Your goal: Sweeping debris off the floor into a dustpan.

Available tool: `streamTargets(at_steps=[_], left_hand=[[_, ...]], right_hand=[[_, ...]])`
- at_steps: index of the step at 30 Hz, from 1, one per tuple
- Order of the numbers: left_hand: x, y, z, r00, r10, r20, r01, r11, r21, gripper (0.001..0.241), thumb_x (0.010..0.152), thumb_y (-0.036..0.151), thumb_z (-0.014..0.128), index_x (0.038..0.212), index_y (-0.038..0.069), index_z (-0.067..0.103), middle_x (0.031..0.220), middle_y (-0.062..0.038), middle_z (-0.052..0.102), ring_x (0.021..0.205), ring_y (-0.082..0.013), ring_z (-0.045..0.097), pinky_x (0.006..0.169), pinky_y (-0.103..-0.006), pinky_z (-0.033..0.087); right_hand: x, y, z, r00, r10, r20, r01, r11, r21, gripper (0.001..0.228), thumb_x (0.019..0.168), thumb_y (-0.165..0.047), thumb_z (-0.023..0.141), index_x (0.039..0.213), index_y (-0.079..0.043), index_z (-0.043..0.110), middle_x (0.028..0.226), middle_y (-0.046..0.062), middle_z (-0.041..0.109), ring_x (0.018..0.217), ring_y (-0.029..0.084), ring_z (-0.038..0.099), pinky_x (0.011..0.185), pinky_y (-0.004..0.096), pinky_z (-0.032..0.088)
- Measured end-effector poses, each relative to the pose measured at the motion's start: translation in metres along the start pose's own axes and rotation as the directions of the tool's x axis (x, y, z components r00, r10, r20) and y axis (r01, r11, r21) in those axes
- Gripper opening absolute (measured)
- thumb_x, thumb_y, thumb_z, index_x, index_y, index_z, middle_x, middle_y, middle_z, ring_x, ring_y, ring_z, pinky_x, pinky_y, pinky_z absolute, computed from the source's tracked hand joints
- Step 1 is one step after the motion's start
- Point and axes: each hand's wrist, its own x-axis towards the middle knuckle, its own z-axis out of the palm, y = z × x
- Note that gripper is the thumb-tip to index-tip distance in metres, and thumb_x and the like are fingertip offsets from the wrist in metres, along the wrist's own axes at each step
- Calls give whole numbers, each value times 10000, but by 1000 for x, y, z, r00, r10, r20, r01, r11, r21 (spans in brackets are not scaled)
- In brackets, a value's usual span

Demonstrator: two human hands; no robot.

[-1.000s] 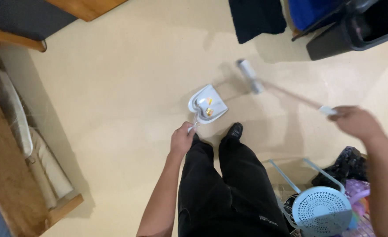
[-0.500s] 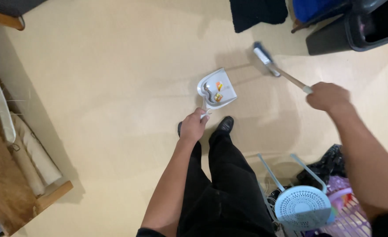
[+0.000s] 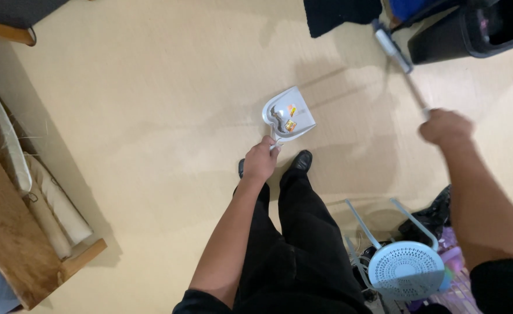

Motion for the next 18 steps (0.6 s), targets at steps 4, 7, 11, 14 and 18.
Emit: streamTargets(at_steps=[4, 7, 11, 14, 18], left_hand=[[5, -2, 5, 999, 48, -12, -48, 999, 9, 247, 959, 305, 659, 1109, 114, 613, 955, -187, 744, 932, -405, 707, 825, -516, 541], [4, -2, 3, 999, 48, 9, -48, 999, 10, 251, 955, 306, 658, 1113, 117, 608, 955, -183, 748, 938, -402, 710, 831, -517, 541], [-2, -1, -16, 999, 22, 42, -23, 999, 36, 257, 974, 319, 645, 1141, 129, 598, 979, -175, 753, 961, -396, 710, 846, -513, 543], [-6, -8, -34, 996, -17, 84, 13, 999, 46, 273, 964, 330, 654, 1161, 147, 604, 997, -173, 753, 979, -391, 707, 853, -506, 540], [-21, -49, -36, 986, -33, 164, 27, 999, 33, 283, 943, 339, 679, 1150, 154, 624, 1011, -164, 759, 1000, -373, 717, 871, -479, 543]], right_hand=[[-78, -36, 72, 987, -121, 107, 128, 989, -70, 460, 989, -236, 472, 1424, -138, 587, 1218, 173, 744, 1116, 325, 723, 949, 502, 561], [-140, -14, 81, 960, -181, 215, 185, 983, 1, 587, 989, -303, 498, 1562, -184, 454, 1119, 155, 759, 1013, 307, 747, 886, 452, 608], [-152, 72, 79, 990, 4, 141, -29, 985, 173, 548, 1010, -513, 556, 1525, -327, 551, 1146, 150, 790, 1039, 306, 770, 945, 468, 614], [-139, 133, 85, 996, 83, 28, -87, 959, 269, 502, 957, -503, 668, 1383, -244, 721, 1165, 185, 798, 1076, 364, 759, 999, 495, 571], [-114, 146, 115, 989, 149, 18, -148, 943, 297, 541, 884, -426, 744, 1322, -108, 741, 1159, 253, 787, 1070, 426, 759, 990, 503, 571]])
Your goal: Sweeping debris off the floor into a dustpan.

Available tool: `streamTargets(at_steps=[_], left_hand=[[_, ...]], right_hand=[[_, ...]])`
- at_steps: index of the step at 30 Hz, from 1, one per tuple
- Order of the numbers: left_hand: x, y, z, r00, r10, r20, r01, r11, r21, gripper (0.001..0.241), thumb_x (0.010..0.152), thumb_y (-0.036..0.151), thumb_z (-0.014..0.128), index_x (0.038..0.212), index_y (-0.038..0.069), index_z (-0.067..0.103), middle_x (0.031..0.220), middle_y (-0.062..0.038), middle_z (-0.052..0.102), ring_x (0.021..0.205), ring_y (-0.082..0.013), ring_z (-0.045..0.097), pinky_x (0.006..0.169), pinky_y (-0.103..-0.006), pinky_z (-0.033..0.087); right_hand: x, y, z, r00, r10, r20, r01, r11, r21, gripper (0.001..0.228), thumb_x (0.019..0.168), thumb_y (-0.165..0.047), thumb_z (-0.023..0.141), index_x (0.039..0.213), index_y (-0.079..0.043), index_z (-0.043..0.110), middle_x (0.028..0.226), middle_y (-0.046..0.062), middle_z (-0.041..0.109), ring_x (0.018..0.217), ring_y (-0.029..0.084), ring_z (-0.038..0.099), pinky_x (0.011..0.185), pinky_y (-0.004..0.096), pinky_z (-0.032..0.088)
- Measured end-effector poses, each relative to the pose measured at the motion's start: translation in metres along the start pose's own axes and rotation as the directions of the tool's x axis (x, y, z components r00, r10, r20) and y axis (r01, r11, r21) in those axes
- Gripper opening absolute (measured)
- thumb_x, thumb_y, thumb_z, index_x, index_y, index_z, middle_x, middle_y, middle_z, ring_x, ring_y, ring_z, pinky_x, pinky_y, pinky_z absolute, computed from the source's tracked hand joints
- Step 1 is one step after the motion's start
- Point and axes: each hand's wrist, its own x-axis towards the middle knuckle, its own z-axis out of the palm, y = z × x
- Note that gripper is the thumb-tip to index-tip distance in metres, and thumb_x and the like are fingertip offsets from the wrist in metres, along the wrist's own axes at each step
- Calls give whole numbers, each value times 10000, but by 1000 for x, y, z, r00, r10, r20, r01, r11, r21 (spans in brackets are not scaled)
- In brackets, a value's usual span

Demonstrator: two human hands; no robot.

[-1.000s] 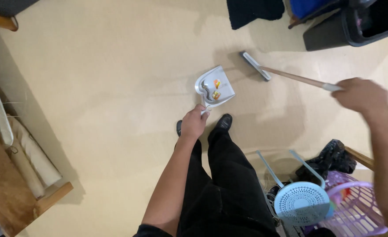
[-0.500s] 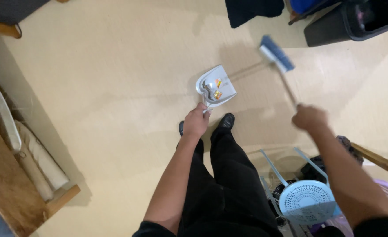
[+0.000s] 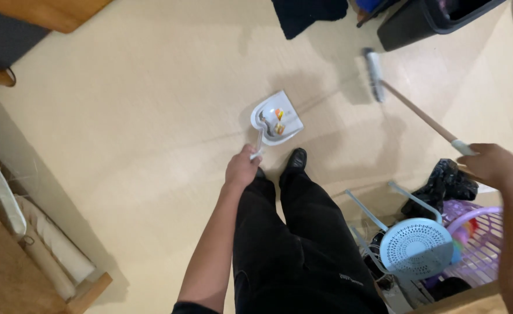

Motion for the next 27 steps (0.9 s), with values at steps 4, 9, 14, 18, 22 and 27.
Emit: streamTargets(at_steps=[4, 9, 14, 18, 22, 27], left_hand=[[-11, -5, 2, 999, 19, 43, -20, 1000, 18, 283, 939, 330, 680, 1151, 151, 624, 1018, -173, 757, 1007, -376, 720, 882, -476, 544], [-7, 3, 4, 994, 110, 28, -111, 993, 33, 288, 955, 340, 662, 1163, 147, 609, 1045, -176, 751, 1035, -401, 693, 879, -501, 528], [3, -10, 4, 983, 182, 23, -182, 982, 50, 311, 939, 344, 674, 1170, 147, 607, 1045, -181, 747, 1033, -407, 691, 878, -508, 524], [-6, -31, 7, 983, 181, 23, -182, 982, 44, 318, 925, 348, 686, 1167, 151, 621, 1030, -178, 753, 1017, -394, 705, 874, -502, 533], [-16, -43, 8, 978, 209, 28, -210, 977, 38, 319, 927, 351, 687, 1162, 144, 622, 1024, -176, 756, 1004, -392, 708, 863, -500, 539], [-34, -22, 13, 981, 191, -18, -191, 982, 2, 300, 961, 344, 655, 1173, 133, 632, 984, -180, 761, 979, -380, 717, 863, -485, 543]], right_hand=[[-16, -95, 76, 999, 1, 32, -5, 991, 132, 522, 864, -342, 688, 1289, -43, 741, 1250, 278, 715, 1169, 451, 665, 1037, 524, 508], [-143, -249, 183, 951, -242, 195, 223, 968, 114, 462, 845, -236, 576, 1232, -8, 688, 1261, 266, 682, 1193, 429, 645, 1047, 519, 505], [-224, -233, 135, 963, -184, 197, 162, 979, 121, 458, 881, -298, 589, 1304, -145, 674, 1209, 212, 724, 1140, 393, 686, 1009, 506, 541], [-236, -159, 123, 987, -43, 154, 17, 986, 166, 450, 923, -385, 623, 1307, -175, 728, 1124, 167, 792, 1021, 348, 781, 952, 475, 601], [-237, -106, 138, 998, -63, 31, 54, 970, 238, 476, 882, -382, 669, 1304, -168, 723, 1173, 179, 758, 1068, 393, 718, 946, 483, 571], [-199, -47, 128, 998, -37, -53, 53, 941, 334, 468, 911, -375, 696, 1328, -166, 739, 1156, 220, 770, 1100, 398, 717, 994, 467, 551]])
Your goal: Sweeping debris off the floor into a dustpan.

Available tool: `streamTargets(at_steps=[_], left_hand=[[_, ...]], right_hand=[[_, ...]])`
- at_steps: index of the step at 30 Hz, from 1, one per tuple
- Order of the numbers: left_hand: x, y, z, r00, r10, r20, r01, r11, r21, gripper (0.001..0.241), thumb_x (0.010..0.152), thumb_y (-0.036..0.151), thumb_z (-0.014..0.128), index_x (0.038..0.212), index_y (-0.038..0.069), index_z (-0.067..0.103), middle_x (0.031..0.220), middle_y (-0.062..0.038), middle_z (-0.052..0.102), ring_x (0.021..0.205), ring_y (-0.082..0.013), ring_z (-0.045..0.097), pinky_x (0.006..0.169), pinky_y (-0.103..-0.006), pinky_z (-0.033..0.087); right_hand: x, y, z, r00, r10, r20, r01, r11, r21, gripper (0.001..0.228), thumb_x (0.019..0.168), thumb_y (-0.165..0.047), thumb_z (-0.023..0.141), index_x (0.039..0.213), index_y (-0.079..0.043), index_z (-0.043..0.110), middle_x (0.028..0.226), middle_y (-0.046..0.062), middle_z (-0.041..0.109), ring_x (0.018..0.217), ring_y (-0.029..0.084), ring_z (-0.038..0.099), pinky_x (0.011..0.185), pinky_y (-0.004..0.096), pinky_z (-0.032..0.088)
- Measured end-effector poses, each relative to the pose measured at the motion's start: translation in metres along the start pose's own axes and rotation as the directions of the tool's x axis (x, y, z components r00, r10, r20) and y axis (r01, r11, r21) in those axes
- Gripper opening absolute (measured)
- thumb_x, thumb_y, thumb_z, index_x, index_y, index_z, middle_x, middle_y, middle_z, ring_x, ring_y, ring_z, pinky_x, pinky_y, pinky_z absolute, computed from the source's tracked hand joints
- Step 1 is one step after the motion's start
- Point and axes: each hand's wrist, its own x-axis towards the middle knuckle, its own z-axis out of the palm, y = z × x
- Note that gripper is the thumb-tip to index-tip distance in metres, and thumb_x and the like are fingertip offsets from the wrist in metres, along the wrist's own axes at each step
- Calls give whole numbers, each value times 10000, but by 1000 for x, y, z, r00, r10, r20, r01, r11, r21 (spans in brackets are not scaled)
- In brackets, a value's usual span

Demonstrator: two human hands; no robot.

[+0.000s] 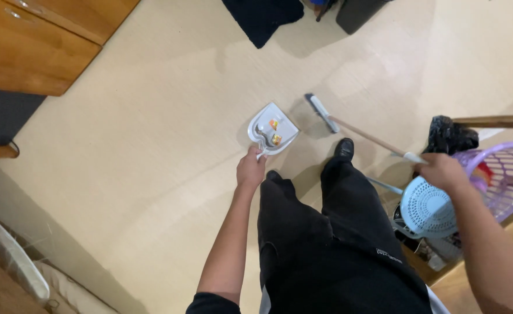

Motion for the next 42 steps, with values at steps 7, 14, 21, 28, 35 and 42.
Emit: streamTargets(at_steps=[7, 14, 21, 28, 35, 42], left_hand=[[-30, 38, 64, 991, -67, -115, 65, 998, -23, 268, 962, 323, 645, 1143, 125, 648, 976, -168, 758, 962, -378, 716, 846, -494, 542], [-45, 101, 126, 973, -133, -187, 124, 991, -59, 236, 976, 316, 640, 1123, 132, 622, 955, -184, 746, 928, -412, 701, 803, -528, 530], [-42, 112, 134, 974, -126, -189, 121, 992, -40, 232, 977, 321, 652, 1095, 126, 607, 909, -195, 742, 903, -420, 706, 795, -519, 534], [-63, 82, 117, 985, -146, -93, 137, 986, -93, 242, 949, 316, 676, 1091, 133, 605, 958, -177, 753, 927, -398, 717, 791, -496, 549], [-72, 66, 97, 999, -47, -12, 48, 999, 16, 235, 954, 316, 675, 1100, 141, 616, 960, -173, 754, 933, -398, 718, 797, -497, 547], [-64, 55, 90, 998, 59, 24, -61, 994, 89, 256, 970, 333, 661, 1134, 145, 600, 934, -190, 745, 930, -419, 706, 808, -519, 543]], right_hand=[[161, 76, -110, 997, 75, -5, -75, 980, -184, 474, 968, -432, 691, 1312, -114, 759, 1154, 229, 775, 1054, 396, 733, 967, 494, 548], [257, 37, -63, 998, 25, 59, -13, 982, -186, 469, 960, -358, 620, 1263, -7, 691, 1155, 267, 716, 1065, 409, 688, 922, 532, 544], [129, 13, 26, 897, -285, 338, 380, 887, -263, 453, 904, -329, 592, 1271, -87, 701, 1227, 227, 732, 1142, 406, 690, 1037, 495, 532], [154, 160, -125, 948, 69, 312, 0, 977, -215, 518, 969, -504, 647, 1424, -259, 674, 1053, 184, 807, 991, 353, 776, 885, 517, 652], [171, 256, -73, 996, 82, 46, -78, 993, -93, 546, 905, -432, 704, 1324, -83, 734, 1253, 303, 717, 1171, 467, 670, 1034, 518, 506], [170, 192, 166, 992, 109, 58, -108, 994, -24, 474, 914, -343, 626, 1135, 56, 754, 1187, 339, 713, 1114, 486, 690, 948, 544, 550]])
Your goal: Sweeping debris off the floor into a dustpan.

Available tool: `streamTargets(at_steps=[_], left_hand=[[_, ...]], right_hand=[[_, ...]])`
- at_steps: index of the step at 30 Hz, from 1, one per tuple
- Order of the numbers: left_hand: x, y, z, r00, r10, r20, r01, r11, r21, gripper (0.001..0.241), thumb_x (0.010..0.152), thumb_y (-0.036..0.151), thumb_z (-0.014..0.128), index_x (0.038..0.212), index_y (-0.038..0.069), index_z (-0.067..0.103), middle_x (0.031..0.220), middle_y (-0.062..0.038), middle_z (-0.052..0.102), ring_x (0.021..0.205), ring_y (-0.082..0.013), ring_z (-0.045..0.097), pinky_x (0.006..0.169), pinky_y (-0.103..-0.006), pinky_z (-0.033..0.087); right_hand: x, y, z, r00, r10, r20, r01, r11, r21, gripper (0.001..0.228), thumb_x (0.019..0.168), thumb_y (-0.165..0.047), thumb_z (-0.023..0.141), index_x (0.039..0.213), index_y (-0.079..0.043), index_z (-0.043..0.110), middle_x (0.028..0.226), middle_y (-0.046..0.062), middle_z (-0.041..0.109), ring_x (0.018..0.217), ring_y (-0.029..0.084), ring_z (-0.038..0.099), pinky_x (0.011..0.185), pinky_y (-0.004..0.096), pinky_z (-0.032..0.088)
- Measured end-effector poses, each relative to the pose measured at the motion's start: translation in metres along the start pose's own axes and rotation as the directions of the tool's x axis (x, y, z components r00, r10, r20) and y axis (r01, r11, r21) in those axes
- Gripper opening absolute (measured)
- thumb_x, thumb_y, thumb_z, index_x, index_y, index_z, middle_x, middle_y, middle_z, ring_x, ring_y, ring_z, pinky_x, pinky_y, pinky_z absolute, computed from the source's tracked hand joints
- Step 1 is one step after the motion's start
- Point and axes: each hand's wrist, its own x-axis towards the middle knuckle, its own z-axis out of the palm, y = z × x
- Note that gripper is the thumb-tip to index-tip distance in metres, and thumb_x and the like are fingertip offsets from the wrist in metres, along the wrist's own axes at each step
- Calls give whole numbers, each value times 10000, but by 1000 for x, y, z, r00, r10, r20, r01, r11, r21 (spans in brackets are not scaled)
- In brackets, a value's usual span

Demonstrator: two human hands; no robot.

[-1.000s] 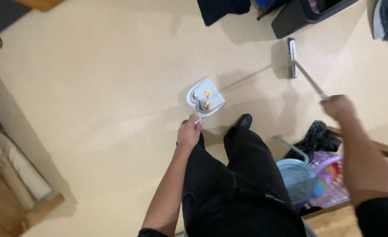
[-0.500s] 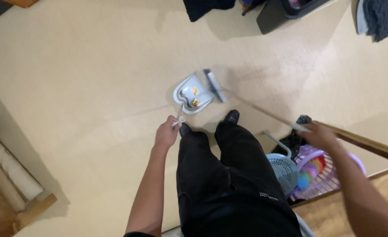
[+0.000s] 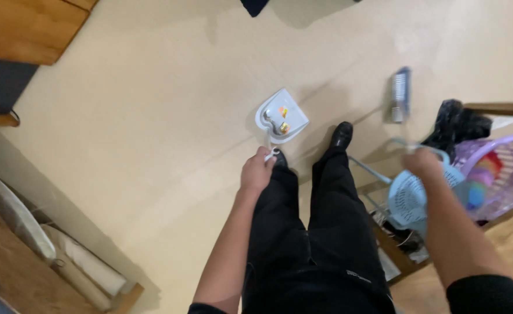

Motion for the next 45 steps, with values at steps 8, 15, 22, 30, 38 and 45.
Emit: streamTargets(at_steps=[8, 15, 22, 30, 38, 45], left_hand=[[12, -21, 5, 994, 47, 101, -52, 997, 54, 280, 970, 335, 654, 1148, 131, 584, 950, -191, 750, 940, -417, 705, 817, -530, 531], [-4, -41, -17, 991, 76, 110, -79, 997, 23, 280, 959, 328, 667, 1142, 124, 610, 975, -191, 750, 958, -397, 713, 827, -504, 535], [-61, -50, -5, 986, 107, 127, -111, 993, 30, 254, 966, 317, 667, 1124, 123, 621, 976, -170, 752, 959, -387, 708, 824, -492, 532], [-102, -53, 51, 987, 120, 111, -132, 985, 114, 275, 950, 330, 661, 1150, 146, 616, 1025, -163, 749, 981, -399, 697, 826, -517, 534], [-116, -109, 27, 999, 32, 12, -32, 999, 1, 292, 950, 340, 683, 1141, 123, 638, 942, -196, 747, 927, -393, 717, 813, -495, 547], [-174, -178, 23, 992, 69, 103, -71, 997, 10, 257, 946, 323, 669, 1111, 127, 654, 956, -188, 761, 938, -383, 735, 827, -486, 557]], right_hand=[[-262, -174, -19, 989, -45, 142, 42, 999, 25, 454, 893, -344, 632, 1297, -144, 684, 1154, 206, 743, 1072, 403, 714, 939, 527, 558], [-298, -73, -115, 981, 180, 72, -186, 980, 76, 494, 906, -418, 692, 1386, -302, 714, 1198, 140, 770, 1105, 347, 730, 1017, 494, 547], [-215, -15, -24, 976, 216, -10, -213, 970, 116, 550, 904, -400, 690, 1332, -56, 719, 1188, 261, 744, 1076, 409, 725, 978, 514, 543], [-276, -150, 85, 989, -42, 141, 45, 999, -14, 431, 905, -325, 595, 1231, -69, 711, 1168, 235, 725, 1070, 417, 702, 966, 516, 555], [-390, -143, -5, 988, -4, 152, -4, 999, 55, 467, 921, -463, 608, 1307, -219, 705, 1188, 194, 741, 1106, 382, 703, 977, 510, 540], [-451, -102, 68, 994, 104, -20, -103, 994, 40, 512, 898, -385, 594, 1379, -225, 660, 1222, 192, 728, 1134, 393, 683, 967, 531, 537]])
